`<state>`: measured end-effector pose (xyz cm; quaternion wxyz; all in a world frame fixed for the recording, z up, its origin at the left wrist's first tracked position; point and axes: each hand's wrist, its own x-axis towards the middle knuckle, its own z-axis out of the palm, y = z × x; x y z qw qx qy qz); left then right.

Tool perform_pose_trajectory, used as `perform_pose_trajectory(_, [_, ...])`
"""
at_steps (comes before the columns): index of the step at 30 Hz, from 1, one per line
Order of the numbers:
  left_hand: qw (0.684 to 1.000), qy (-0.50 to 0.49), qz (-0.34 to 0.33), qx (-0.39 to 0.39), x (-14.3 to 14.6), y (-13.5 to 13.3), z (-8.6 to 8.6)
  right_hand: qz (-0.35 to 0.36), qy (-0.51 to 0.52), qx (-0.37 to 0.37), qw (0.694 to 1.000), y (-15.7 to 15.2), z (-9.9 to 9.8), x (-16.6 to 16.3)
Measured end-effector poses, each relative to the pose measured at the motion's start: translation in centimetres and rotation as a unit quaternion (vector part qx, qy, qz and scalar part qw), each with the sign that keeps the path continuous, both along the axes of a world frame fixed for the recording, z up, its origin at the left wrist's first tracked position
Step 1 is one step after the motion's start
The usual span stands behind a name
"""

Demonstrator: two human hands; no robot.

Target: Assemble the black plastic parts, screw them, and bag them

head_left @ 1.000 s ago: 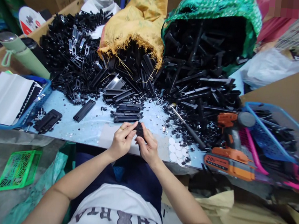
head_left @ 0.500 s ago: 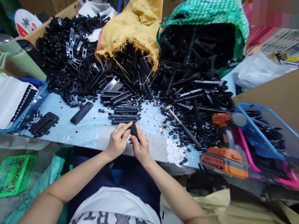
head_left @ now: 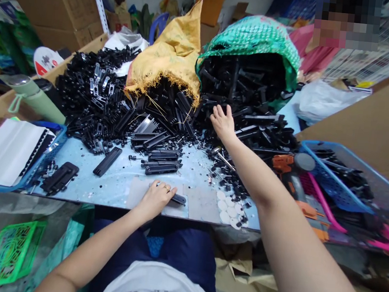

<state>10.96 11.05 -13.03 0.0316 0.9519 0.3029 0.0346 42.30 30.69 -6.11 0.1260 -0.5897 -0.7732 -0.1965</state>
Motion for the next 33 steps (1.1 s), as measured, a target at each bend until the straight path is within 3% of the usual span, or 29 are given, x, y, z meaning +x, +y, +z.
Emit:
perform_pose_trajectory(3, [0.998,0.014,0.060,0.013,-0.7,-0.4,0.0,0.057,-0.017,0.012,0.998,-1.5,0.6,0.4])
perform_pose_trajectory(6, [0.992,0.018,0.122,0.006,-1.3,-0.8,-0.4,0.031,-0.046,0.037,0.998,-5.5,1.3,-0.7])
perform_pose_trajectory(8, [0.992,0.008,0.125,-0.018,-1.3,-0.8,-0.7,0.020,-0.088,0.021,0.996,-9.1,1.2,-1.9])
perform_pose_trajectory(14, [0.993,-0.012,0.083,-0.081,-0.3,-0.2,-0.7,0.187,-0.145,-0.177,0.955,-19.9,-3.6,-5.0])
perform_pose_trajectory(17, [0.994,-0.013,0.061,-0.095,-0.3,-0.1,-0.3,0.220,-0.129,-0.257,0.932,-23.3,-5.4,-6.0])
perform_pose_trajectory(24, [0.991,-0.026,0.051,-0.124,-0.6,-0.1,0.3,0.176,-0.054,-0.292,0.939,-25.4,-6.5,-9.2])
perform_pose_trajectory(29, [0.989,-0.059,0.052,-0.125,-0.7,-0.4,0.3,0.116,-0.033,-0.240,0.963,-26.2,-7.8,-10.8])
perform_pose_trajectory(33, [0.987,-0.104,0.067,-0.102,-1.1,-0.6,-0.4,0.102,-0.036,-0.177,0.978,-26.8,-7.0,-11.4])
